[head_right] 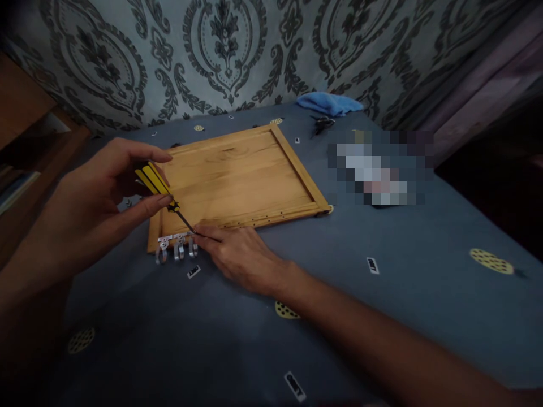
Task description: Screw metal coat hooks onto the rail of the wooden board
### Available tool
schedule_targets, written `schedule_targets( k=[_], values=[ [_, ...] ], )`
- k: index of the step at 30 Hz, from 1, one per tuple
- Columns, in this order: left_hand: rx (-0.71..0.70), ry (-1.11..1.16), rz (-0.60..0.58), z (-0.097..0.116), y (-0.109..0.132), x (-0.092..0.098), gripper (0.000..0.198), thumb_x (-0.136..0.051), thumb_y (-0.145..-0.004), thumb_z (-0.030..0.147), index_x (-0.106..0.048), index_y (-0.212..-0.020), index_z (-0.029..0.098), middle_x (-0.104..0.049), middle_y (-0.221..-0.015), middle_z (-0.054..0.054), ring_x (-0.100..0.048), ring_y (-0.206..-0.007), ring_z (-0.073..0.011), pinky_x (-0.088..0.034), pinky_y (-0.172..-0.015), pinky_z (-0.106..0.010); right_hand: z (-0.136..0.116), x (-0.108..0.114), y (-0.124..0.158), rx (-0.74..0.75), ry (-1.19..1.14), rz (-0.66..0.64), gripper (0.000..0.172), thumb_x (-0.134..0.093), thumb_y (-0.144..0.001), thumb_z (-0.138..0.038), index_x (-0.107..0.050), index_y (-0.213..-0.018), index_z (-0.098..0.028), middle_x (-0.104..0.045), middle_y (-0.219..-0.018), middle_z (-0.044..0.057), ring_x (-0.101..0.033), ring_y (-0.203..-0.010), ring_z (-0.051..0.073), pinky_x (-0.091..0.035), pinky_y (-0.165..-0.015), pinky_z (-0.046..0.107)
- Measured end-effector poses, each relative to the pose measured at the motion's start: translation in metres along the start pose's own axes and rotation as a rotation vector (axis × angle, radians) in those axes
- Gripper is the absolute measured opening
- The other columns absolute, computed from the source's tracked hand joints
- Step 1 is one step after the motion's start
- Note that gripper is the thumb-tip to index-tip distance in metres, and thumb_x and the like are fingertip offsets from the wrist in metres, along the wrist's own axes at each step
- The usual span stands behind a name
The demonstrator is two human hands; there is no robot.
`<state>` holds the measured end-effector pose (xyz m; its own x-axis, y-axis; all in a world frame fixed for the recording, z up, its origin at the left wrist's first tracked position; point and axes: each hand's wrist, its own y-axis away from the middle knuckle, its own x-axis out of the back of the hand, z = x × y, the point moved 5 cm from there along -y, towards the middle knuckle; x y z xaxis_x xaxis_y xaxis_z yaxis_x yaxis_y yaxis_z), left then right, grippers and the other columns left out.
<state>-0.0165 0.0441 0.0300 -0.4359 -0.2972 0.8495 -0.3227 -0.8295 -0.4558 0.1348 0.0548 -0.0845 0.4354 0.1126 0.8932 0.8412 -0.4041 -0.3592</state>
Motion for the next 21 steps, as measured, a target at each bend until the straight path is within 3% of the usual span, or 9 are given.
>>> schedule_targets(
  k=[5,9,14,21],
  values=[
    [-0.028,-0.044,0.033,0.0009,-0.0011,-0.0028,0.035,-0.065,-0.089,0.035,-0.057,-0.12,0.019,-0.062,-0.107,-0.004,-0.064,-0.08,-0.0154,-0.056,-0.066,-0.028,0.0001,0.0,0.0005,0.018,0.008,0.033,0.036,-0.051,-0.097,-0.012,-0.065,-0.13,-0.016,-0.067,-0.133,0.009,-0.072,-0.103,0.022,-0.061,-0.077,0.033],
    [-0.042,-0.027,0.065,0.0023,-0.0005,-0.0008,0.031,-0.069,-0.087,0.026,-0.059,-0.116,0.018,-0.062,-0.1,-0.001,-0.06,-0.075,-0.0108,-0.052,-0.066,-0.023,-0.0002,0.0008,0.0012,0.023,-0.004,0.041,0.035,-0.052,-0.096,-0.011,-0.066,-0.129,-0.014,-0.066,-0.134,0.009,-0.073,-0.102,0.024,-0.063,-0.075,0.036],
    [0.004,0.061,0.021,0.0004,0.0022,0.002,0.037,-0.065,-0.088,0.02,-0.057,-0.124,0.021,-0.063,-0.113,-0.002,-0.062,-0.087,-0.0107,-0.052,-0.074,-0.021,-0.0005,0.0008,0.0007,0.03,0.011,0.046,0.034,-0.052,-0.096,-0.012,-0.066,-0.127,-0.014,-0.067,-0.133,0.009,-0.073,-0.101,0.025,-0.063,-0.075,0.037],
    [-0.016,-0.036,0.062,0.0028,-0.0002,-0.001,0.031,-0.07,-0.087,0.031,-0.06,-0.114,0.02,-0.064,-0.098,0.0,-0.061,-0.075,-0.0129,-0.052,-0.066,-0.026,-0.0007,0.0006,-0.0001,0.016,-0.006,0.038,0.036,-0.054,-0.095,-0.011,-0.066,-0.129,-0.015,-0.067,-0.133,0.01,-0.073,-0.101,0.025,-0.063,-0.073,0.037]
  ],
)
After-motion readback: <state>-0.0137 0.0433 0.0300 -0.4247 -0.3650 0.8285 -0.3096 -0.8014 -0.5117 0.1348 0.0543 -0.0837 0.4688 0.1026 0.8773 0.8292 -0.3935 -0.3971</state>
